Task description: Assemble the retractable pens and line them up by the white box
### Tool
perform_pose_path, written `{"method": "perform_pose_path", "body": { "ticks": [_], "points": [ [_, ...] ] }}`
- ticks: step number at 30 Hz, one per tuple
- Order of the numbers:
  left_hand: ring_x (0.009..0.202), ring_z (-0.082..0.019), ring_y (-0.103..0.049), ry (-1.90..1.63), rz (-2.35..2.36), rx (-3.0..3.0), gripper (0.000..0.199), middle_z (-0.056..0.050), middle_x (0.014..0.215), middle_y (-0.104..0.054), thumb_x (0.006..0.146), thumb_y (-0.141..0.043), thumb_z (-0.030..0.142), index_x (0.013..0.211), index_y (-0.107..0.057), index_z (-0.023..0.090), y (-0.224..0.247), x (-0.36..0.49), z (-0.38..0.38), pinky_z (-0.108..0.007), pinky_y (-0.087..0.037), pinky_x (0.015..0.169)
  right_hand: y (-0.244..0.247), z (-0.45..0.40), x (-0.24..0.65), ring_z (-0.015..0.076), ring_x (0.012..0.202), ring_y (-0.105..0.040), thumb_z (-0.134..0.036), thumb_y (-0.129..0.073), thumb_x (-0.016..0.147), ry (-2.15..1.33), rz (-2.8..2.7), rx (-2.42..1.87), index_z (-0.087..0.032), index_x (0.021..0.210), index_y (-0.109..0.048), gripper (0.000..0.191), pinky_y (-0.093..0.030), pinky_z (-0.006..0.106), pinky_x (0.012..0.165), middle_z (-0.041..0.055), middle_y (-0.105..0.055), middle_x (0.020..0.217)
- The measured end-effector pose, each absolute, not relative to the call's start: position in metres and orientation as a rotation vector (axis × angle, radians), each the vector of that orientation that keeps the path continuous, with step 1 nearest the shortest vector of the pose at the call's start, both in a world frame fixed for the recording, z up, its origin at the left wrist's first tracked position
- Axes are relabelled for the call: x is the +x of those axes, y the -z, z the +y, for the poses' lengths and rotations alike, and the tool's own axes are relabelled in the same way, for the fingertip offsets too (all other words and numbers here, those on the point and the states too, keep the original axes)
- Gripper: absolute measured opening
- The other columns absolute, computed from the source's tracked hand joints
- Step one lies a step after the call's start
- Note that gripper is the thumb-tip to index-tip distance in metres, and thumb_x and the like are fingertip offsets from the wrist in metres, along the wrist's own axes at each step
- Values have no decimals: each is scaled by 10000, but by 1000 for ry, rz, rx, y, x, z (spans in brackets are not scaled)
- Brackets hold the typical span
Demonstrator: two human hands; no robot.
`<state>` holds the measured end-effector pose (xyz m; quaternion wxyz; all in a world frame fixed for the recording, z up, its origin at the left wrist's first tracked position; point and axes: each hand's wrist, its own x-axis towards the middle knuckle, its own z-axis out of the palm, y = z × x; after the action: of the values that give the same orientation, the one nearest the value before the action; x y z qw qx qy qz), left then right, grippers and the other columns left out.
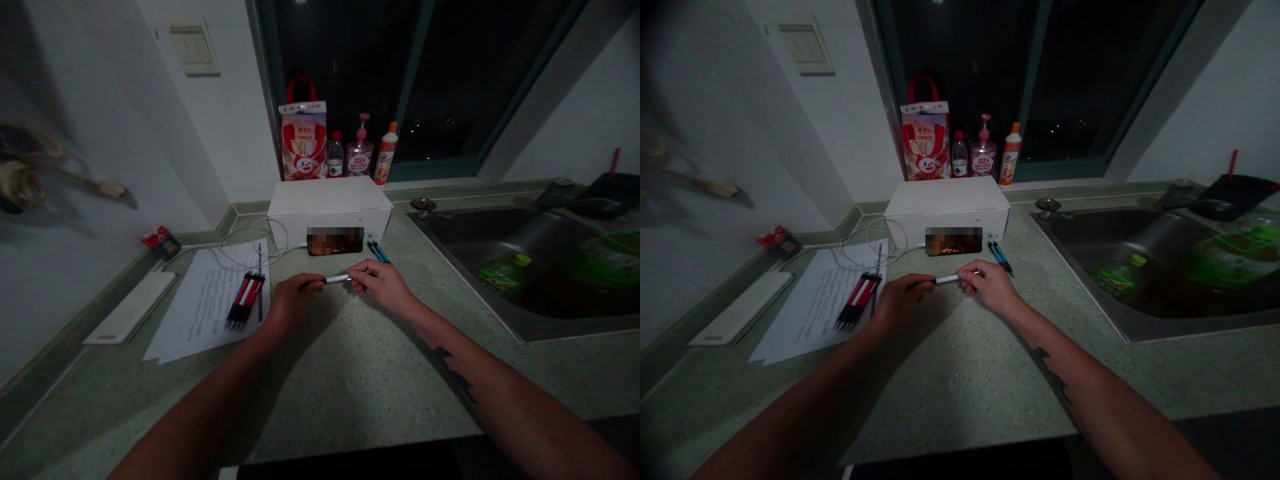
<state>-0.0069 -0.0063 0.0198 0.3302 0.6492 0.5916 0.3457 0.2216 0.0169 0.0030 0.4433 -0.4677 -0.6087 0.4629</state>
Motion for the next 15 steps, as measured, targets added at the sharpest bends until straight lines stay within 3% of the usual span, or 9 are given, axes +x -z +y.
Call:
{"method": "perform_pose_path", "body": {
  "ticks": [8, 13, 15],
  "points": [
    [680, -165, -652, -922, 1493, 1728, 281, -20, 776, -764, 962, -559, 335, 1012, -797, 195, -14, -7, -6, -284, -509, 660, 0, 19, 228, 147, 639, -597, -455, -693, 867, -1104, -1708, -1170, -204, 1011, -754, 296, -487, 276, 601, 23, -702, 773],
    [903, -189, -719, -997, 1459, 1819, 162, -30, 982, -800, 900, -656, 202, 975, -799, 216, -5, -5, -4, -307, -543, 854, 6, 18, 225, 141, 568, -509, -487, -548, 967, -1141, -1872, -1280, -194, 738, -691, 398, -403, 268, 560, -7, -567, 599],
    [900, -192, -724, -982, 1468, 1839, 152, -28, 987, -803, 903, -664, 192, 967, -799, 222, -3, -4, -4, -311, -546, 858, 8, 19, 224, 159, 635, -553, -443, -565, 963, -1075, -1880, -1273, -197, 742, -688, 352, -426, 282, 622, 6, -602, 640]
  ]
}}
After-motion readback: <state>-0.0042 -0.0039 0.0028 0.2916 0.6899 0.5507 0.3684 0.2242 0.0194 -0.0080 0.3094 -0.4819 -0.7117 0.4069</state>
